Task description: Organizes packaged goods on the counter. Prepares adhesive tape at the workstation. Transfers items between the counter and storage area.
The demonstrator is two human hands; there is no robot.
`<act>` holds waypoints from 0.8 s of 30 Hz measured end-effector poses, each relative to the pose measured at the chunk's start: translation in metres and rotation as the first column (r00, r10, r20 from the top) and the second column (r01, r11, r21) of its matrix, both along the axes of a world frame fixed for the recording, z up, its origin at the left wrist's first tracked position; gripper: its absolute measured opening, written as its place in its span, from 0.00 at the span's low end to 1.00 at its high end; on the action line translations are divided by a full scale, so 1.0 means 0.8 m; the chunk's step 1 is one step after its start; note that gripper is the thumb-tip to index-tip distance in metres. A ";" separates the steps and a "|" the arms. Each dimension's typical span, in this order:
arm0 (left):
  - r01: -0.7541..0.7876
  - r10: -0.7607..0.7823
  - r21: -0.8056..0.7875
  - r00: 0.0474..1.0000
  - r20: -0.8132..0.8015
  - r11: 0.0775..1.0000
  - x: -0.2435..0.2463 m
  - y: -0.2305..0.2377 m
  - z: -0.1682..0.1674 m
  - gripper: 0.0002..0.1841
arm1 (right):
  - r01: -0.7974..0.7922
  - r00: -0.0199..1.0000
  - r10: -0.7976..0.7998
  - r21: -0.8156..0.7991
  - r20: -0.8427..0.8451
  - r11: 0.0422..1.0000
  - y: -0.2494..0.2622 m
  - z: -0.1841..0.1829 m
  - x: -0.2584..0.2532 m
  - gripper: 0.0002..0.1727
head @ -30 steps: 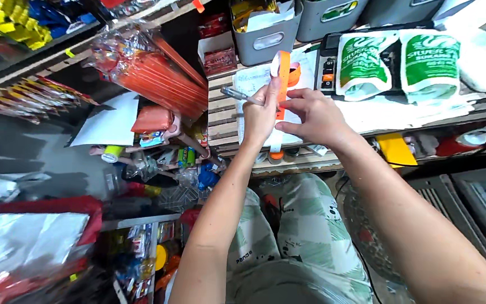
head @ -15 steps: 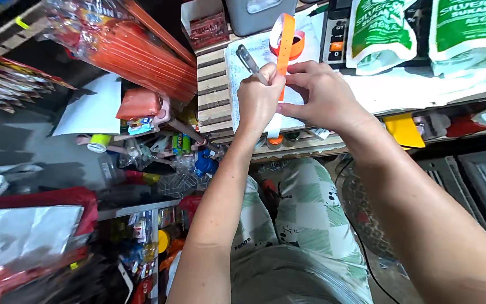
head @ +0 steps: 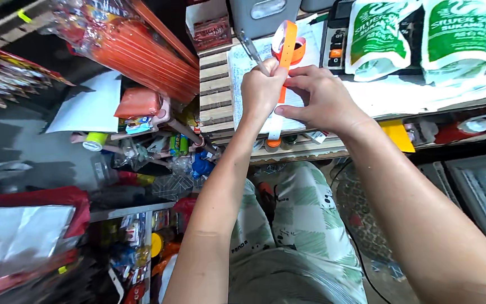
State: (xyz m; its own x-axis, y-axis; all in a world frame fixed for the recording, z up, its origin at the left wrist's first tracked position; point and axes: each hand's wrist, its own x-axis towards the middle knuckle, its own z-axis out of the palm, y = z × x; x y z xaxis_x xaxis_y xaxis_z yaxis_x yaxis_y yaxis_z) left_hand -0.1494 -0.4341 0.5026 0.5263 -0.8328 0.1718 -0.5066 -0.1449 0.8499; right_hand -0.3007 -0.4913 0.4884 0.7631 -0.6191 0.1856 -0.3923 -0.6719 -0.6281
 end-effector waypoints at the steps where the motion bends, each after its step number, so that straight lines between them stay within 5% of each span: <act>1: -0.005 0.005 -0.012 1.000 0.005 1.000 0.000 0.000 -0.002 0.18 | 0.001 1.000 -0.001 0.002 0.002 1.000 0.000 -0.001 0.000 0.37; 14: 0.038 -0.045 0.070 0.993 0.108 0.997 -0.001 0.001 0.001 0.19 | -0.004 1.000 0.004 -0.005 0.016 1.000 -0.001 0.001 -0.001 0.36; 20: 0.021 -0.022 -0.006 0.910 -0.415 1.000 0.022 0.004 0.016 0.18 | 0.009 1.000 -0.009 0.044 -0.013 0.999 -0.002 0.005 0.003 0.38; 24: -0.025 0.001 0.392 0.998 0.062 0.920 0.042 0.019 0.045 0.25 | 0.015 1.000 -0.013 0.128 -0.016 0.992 -0.011 0.010 0.008 0.38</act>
